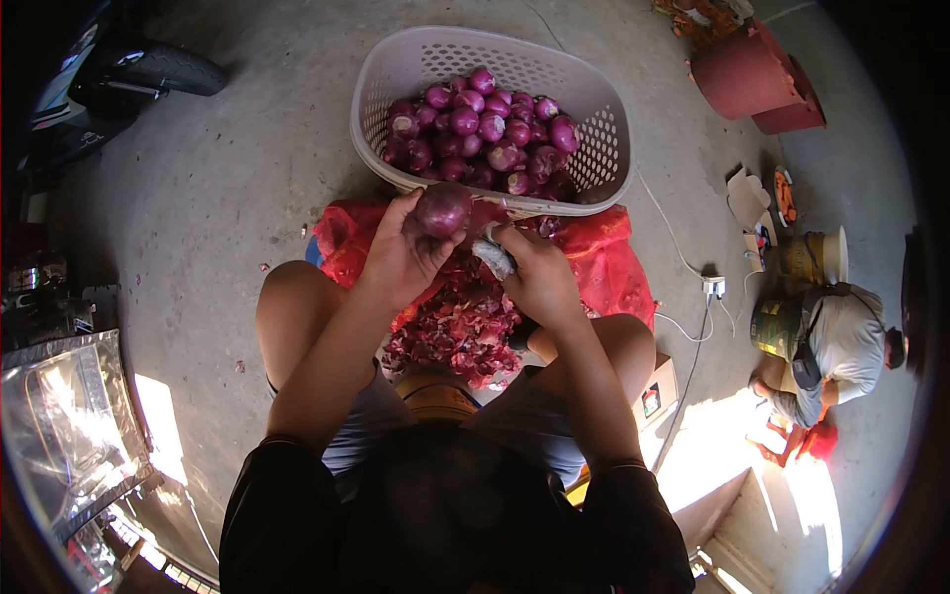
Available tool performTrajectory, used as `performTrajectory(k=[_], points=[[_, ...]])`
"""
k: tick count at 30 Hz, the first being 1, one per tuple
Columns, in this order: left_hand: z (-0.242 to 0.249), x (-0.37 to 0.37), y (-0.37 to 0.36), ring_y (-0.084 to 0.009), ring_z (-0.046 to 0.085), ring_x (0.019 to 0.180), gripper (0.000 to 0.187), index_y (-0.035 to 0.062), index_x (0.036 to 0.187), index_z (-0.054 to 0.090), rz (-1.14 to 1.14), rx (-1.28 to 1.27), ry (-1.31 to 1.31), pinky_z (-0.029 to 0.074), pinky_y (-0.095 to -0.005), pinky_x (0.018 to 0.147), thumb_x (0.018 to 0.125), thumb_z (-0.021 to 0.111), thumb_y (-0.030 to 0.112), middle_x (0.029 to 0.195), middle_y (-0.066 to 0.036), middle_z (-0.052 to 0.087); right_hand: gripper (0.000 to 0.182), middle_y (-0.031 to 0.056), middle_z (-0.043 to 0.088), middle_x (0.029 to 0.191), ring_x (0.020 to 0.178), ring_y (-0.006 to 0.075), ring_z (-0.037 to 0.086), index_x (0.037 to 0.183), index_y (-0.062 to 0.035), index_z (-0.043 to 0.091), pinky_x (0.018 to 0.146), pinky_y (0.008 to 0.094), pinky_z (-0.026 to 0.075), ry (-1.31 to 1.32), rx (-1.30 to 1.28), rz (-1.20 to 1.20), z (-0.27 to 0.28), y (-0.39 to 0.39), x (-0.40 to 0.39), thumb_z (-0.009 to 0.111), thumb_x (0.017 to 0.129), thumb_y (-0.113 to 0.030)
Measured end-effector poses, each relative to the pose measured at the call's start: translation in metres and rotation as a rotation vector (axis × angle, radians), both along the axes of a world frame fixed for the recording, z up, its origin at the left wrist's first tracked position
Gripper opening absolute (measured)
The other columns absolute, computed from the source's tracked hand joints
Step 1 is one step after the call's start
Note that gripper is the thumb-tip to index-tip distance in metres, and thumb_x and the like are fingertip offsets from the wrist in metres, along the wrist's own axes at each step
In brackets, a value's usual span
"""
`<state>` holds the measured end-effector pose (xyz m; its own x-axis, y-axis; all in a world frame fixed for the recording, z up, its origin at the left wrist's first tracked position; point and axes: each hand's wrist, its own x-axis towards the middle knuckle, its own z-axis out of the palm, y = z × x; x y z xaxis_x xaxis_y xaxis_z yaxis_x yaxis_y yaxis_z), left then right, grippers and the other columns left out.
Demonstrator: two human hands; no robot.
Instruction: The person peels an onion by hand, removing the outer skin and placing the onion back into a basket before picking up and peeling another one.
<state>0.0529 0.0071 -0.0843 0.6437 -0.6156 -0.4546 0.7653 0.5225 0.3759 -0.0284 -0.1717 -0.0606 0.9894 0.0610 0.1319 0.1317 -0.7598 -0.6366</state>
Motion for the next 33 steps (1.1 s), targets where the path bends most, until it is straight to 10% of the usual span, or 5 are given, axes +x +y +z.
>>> performTrajectory(k=[10, 33], points=[[0.009, 0.001, -0.002, -0.0169, 0.060, 0.093, 0.039, 0.0036, 0.120, 0.046, 0.127, 0.220, -0.384, 0.053, -0.0287, 0.078, 0.088, 0.054, 0.024, 0.108, -0.009, 0.058, 0.058, 0.0224, 0.061, 0.091, 0.075, 0.0425, 0.059, 0.124, -0.0050, 0.031, 0.064, 0.0488, 0.045, 0.015, 0.234, -0.080, -0.005, -0.008, -0.003, 0.055, 0.071, 0.000], [0.006, -0.006, -0.009, -0.0108, 0.060, 0.080, 0.036, 0.0020, 0.116, 0.048, 0.100, 0.304, -0.549, 0.053, -0.0277, 0.073, 0.085, 0.061, 0.014, 0.097, -0.005, 0.061, 0.053, 0.0196, 0.060, 0.095, 0.078, 0.0387, 0.060, 0.118, -0.0075, 0.045, 0.064, 0.0450, 0.048, -0.096, 0.149, 0.058, -0.003, 0.000, 0.005, 0.067, 0.069, -0.010]])
